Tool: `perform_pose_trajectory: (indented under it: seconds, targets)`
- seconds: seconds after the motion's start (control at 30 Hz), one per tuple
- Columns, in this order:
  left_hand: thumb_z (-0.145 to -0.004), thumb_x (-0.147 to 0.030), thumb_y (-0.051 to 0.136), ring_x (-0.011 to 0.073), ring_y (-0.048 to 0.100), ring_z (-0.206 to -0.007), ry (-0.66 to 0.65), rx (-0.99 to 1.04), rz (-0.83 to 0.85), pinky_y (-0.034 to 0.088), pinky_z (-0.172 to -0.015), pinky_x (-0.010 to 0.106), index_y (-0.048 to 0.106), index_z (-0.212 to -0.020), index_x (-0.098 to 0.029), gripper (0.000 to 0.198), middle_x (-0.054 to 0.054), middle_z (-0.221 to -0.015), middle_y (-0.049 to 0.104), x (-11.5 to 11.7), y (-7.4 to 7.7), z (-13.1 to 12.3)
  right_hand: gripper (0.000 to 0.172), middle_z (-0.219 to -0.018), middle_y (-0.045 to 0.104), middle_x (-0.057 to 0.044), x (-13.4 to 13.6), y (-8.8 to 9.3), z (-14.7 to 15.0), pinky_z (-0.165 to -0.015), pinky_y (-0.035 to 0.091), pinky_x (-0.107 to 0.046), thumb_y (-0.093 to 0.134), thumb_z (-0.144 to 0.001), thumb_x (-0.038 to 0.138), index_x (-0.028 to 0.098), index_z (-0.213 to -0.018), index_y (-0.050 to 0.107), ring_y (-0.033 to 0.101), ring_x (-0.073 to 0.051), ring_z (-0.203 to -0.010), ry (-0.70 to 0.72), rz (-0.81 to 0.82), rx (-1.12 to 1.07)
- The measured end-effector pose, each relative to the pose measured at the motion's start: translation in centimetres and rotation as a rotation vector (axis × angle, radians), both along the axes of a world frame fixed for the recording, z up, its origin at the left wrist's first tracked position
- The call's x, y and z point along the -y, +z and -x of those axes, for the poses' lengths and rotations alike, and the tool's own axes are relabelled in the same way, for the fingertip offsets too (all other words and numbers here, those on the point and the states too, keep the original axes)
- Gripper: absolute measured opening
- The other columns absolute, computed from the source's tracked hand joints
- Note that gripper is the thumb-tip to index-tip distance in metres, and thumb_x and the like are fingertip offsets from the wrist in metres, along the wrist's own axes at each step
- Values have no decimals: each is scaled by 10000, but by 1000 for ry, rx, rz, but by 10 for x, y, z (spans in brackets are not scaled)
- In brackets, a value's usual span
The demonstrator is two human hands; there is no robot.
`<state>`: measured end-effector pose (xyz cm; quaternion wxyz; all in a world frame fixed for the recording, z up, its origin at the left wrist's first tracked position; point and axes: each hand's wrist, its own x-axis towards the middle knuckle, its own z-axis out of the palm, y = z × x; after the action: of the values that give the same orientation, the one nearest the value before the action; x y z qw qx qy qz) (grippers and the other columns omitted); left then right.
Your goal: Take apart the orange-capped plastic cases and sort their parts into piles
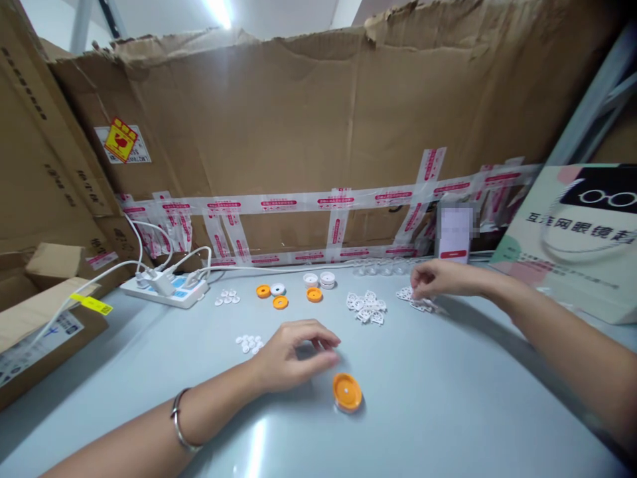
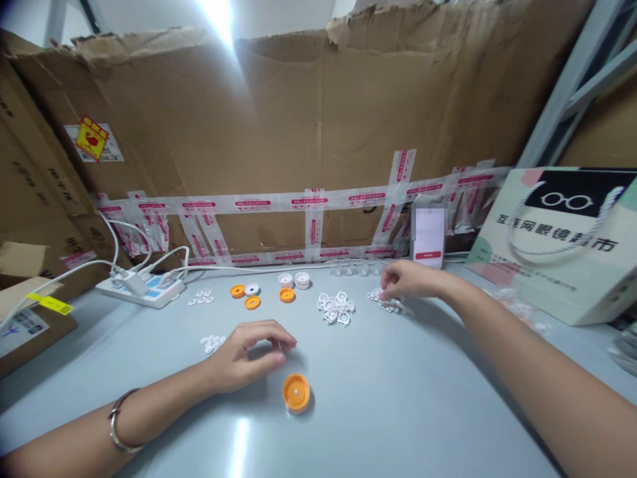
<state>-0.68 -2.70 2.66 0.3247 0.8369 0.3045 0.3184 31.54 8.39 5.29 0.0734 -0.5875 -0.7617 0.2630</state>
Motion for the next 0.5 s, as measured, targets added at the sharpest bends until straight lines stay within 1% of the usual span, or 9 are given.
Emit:
perform_pose_trajectory:
  seconds: [0.07, 0.1, 0.17, 0.2, 0.27, 0.33, 0.4, 0.5]
  targets:
    - [-653, -413, 672, 160, 552, -762, -77, -75, -47, 448, -690, 266, 602, -895, -127, 381, 78, -851, 606, 1, 1, 0, 341, -623, 584, -15, 9, 8, 13, -534, 365, -238, 680, -548, 447, 167, -683, 540, 531, -160, -606, -23, -60, -13]
    - [-581, -443, 719, 160, 537, -753, -102, -119, -72, 438, -682, 263, 595, -884, -135, 450, 67, -837, 594, 2, 1, 0, 354, -631, 576, -11, 16, 13, 22, -536, 363, -235, 675, -563, 463, 166, -701, 540, 522, -153, -609, -1, -72, -41]
    - [-515, -481, 749, 156, 512, -744, -121, -200, -121, 415, -690, 261, 583, -853, -149, 502, 46, -813, 578, 3, -1, -2, 366, -642, 560, -2, 35, 20, 47, -544, 370, -228, 655, -602, 487, 165, -740, 545, 508, -138, -613, 145, -30, -147]
    - [-516, -489, 748, 152, 504, -739, -122, -231, -142, 404, -697, 261, 577, -836, -154, 494, 37, -802, 574, 3, -1, -3, 373, -653, 552, 3, 47, 22, 60, -549, 374, -225, 650, -614, 494, 167, -764, 550, 504, -135, -622, 238, 9, -182]
    - [-542, -485, 738, 150, 498, -737, -106, -273, -171, 384, -708, 263, 569, -816, -162, 456, 26, -790, 571, 4, -3, -4, 376, -673, 529, 13, 70, 21, 87, -561, 376, -221, 686, -586, 478, 173, -768, 562, 492, -130, -641, 388, 48, -197]
    - [-564, -468, 732, 156, 504, -760, -98, -289, -181, 375, -721, 267, 558, -815, -165, 430, 27, -814, 577, 3, -6, -4, 393, -712, 524, 18, 91, 16, 109, -565, 367, -216, 724, -551, 446, 187, -802, 567, 480, -129, -659, 477, 24, -188]
    - [-581, -433, 732, 163, 513, -793, -104, -290, -181, 372, -743, 271, 544, -816, -166, 403, 30, -852, 583, 2, -8, -4, 397, -749, 533, 18, 104, 7, 122, -564, 356, -210, 741, -539, 413, 197, -821, 565, 474, -127, -673, 518, 0, -187]
    - [-594, -384, 728, 168, 517, -811, -110, -283, -175, 373, -761, 277, 526, -805, -168, 363, 28, -869, 588, 0, -11, -3, 353, -747, 535, 19, 111, -3, 130, -556, 347, -203, 741, -553, 369, 190, -796, 557, 467, -121, -664, 510, -23, -204]
